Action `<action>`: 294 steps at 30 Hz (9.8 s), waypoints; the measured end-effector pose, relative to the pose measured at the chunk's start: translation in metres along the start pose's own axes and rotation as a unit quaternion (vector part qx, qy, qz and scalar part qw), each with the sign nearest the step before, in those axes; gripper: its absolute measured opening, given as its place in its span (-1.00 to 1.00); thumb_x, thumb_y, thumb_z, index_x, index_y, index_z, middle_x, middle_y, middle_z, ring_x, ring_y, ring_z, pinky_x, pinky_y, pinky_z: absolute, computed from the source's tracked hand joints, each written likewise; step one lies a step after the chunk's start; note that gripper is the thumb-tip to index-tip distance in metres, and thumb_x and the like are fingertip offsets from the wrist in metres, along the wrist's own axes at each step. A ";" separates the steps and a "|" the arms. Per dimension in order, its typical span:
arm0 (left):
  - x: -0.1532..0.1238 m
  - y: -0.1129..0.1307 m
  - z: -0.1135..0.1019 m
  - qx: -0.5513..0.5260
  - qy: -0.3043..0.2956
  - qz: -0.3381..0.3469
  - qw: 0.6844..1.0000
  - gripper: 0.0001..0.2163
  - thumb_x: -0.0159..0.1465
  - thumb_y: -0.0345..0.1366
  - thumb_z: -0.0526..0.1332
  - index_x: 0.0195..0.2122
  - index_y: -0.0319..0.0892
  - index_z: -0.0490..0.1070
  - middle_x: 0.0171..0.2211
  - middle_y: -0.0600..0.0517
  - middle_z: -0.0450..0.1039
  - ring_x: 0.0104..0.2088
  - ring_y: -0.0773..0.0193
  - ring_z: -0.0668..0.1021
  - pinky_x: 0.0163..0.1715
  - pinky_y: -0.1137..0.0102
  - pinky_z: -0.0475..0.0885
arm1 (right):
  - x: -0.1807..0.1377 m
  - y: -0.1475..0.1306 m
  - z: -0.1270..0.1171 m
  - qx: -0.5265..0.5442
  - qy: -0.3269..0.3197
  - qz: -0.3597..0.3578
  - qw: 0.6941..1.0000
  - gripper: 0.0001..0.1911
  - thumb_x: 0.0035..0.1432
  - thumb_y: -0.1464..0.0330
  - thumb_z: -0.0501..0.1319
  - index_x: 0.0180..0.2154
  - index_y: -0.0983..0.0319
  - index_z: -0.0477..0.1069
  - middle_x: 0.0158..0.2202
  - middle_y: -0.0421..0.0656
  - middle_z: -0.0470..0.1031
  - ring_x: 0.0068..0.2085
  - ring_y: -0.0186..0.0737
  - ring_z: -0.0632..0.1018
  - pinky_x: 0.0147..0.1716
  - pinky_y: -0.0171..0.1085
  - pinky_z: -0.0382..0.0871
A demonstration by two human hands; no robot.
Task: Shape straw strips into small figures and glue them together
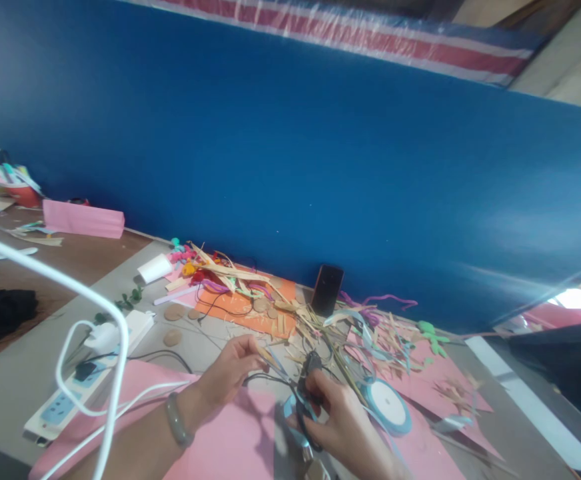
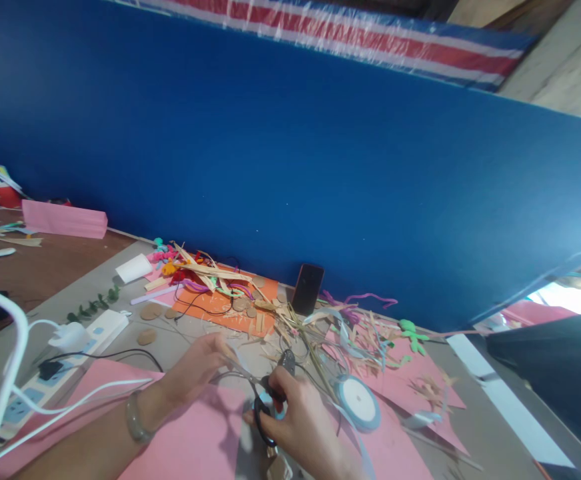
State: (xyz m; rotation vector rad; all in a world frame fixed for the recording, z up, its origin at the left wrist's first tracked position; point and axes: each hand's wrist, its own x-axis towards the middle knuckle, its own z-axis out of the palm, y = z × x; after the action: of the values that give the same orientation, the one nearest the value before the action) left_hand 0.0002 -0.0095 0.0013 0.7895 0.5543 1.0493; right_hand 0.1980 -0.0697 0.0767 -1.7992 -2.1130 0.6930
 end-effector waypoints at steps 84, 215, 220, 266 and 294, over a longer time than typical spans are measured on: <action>-0.005 0.013 0.010 0.031 -0.016 0.006 0.999 -0.86 0.03 -0.40 0.37 -0.54 -0.21 0.39 -0.49 -0.04 0.59 -0.44 0.26 0.56 -0.34 0.40 0.39 | 0.007 0.011 0.016 0.216 0.015 0.003 0.976 -0.64 -0.09 0.21 0.30 -0.51 0.17 0.11 -0.57 -0.37 0.06 -0.52 -0.38 0.14 -0.56 -0.38 0.04; -0.005 0.009 0.006 0.224 -0.065 0.063 0.970 -0.88 0.15 -0.43 0.20 -0.39 -0.25 0.56 -0.36 -0.07 0.59 -0.28 0.17 0.58 -0.20 0.35 0.43 | 0.006 -0.001 0.005 -0.014 -0.016 0.017 1.000 -0.61 -0.15 0.19 0.38 -0.47 0.16 0.18 -0.52 -0.31 0.34 -0.41 -0.26 0.33 -0.45 -0.32 0.08; -0.006 0.010 0.005 0.256 -0.090 0.093 0.958 -0.83 0.15 -0.45 0.18 -0.32 -0.24 0.58 -0.32 -0.08 0.59 -0.25 0.15 0.57 -0.17 0.34 0.43 | 0.007 0.000 0.006 -0.009 -0.027 0.007 1.000 -0.61 -0.15 0.17 0.39 -0.48 0.17 0.21 -0.55 -0.31 0.35 -0.44 -0.29 0.32 -0.46 -0.33 0.08; -0.008 0.010 0.009 0.253 -0.117 0.124 0.952 -0.87 0.18 -0.37 0.22 -0.33 -0.22 0.58 -0.35 -0.07 0.59 -0.29 0.18 0.58 -0.23 0.37 0.43 | 0.002 -0.001 -0.007 0.016 -0.045 0.016 0.999 -0.58 -0.20 0.18 0.39 -0.54 0.18 0.14 -0.60 -0.37 0.22 -0.50 -0.37 0.23 -0.53 -0.36 0.00; -0.009 0.011 0.008 0.300 -0.120 0.115 0.939 -0.82 0.19 -0.26 0.22 -0.42 -0.23 0.57 -0.39 -0.07 0.58 -0.30 0.17 0.56 -0.20 0.34 0.40 | 0.001 0.018 -0.001 0.106 0.023 0.031 0.994 -0.65 -0.05 0.29 0.26 -0.57 0.18 0.06 -0.65 -0.37 0.20 -0.56 -0.40 0.23 -0.58 -0.41 0.07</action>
State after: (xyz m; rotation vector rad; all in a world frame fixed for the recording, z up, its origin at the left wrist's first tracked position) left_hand -0.0039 -0.0171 0.0150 1.5307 0.5870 0.9812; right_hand 0.2139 -0.0669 0.0679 -1.7542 -1.8822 0.8474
